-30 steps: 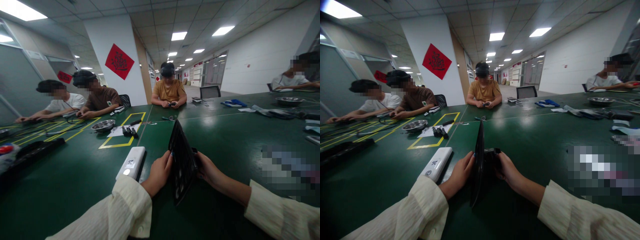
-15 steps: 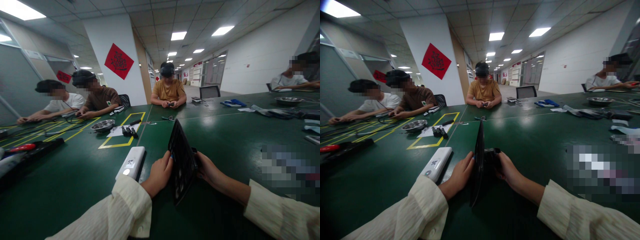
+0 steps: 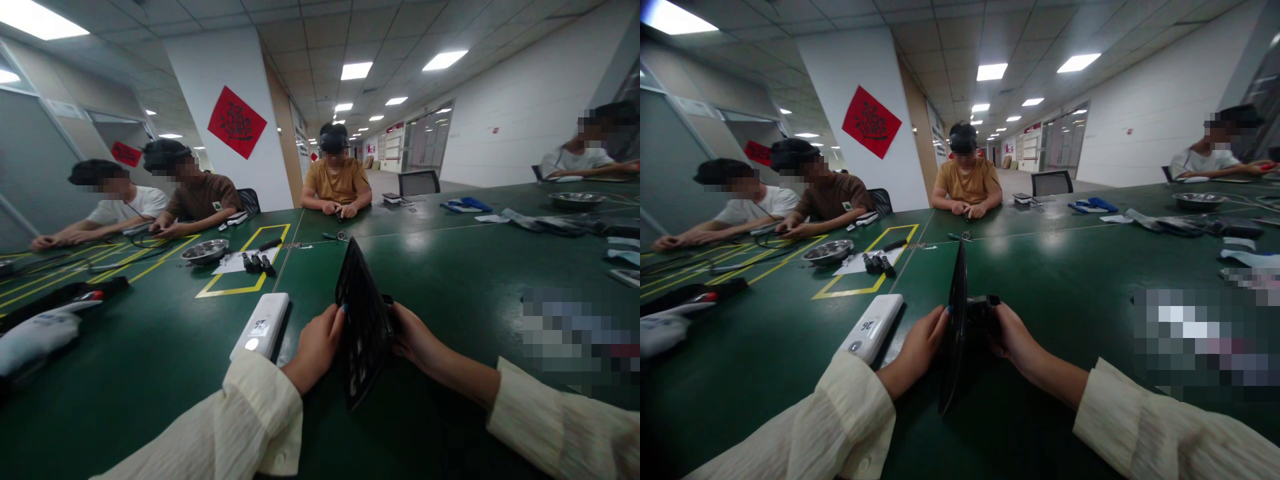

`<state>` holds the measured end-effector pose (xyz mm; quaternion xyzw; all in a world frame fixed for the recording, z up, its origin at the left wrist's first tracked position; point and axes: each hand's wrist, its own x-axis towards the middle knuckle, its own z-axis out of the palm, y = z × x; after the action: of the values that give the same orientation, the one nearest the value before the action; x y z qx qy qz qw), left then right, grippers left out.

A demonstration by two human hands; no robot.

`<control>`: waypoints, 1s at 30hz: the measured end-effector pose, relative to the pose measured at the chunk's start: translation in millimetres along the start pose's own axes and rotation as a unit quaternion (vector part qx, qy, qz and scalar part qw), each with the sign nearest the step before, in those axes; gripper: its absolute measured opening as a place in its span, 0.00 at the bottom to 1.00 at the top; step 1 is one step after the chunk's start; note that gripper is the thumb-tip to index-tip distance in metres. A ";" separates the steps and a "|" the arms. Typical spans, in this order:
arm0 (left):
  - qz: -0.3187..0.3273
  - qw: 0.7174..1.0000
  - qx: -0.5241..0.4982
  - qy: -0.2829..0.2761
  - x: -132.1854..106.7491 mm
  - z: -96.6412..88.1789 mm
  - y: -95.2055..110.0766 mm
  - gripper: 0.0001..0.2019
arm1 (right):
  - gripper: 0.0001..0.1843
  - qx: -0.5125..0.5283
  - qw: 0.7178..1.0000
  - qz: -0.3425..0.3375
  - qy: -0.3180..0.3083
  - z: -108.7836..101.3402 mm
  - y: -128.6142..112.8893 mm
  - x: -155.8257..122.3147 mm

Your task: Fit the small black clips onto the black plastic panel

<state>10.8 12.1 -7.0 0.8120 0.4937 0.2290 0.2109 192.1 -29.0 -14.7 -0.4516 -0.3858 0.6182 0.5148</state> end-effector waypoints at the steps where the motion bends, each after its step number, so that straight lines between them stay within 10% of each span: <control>1: -0.001 1.000 0.013 0.005 -0.4 -0.6 0.6 0.17 | 0.17 -0.001 1.000 0.000 0.002 0.3 -0.4 -0.1; 30: 0.007 0.982 0.183 -0.044 -5.4 -6.7 7.5 0.17 | 0.17 0.021 1.000 0.018 0.014 -2.7 4.4 5.4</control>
<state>10.1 4.8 1.7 0.8498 0.5115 0.1004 0.0780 193.1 -24.5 -20.5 -0.4561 -0.3572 0.6292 0.5182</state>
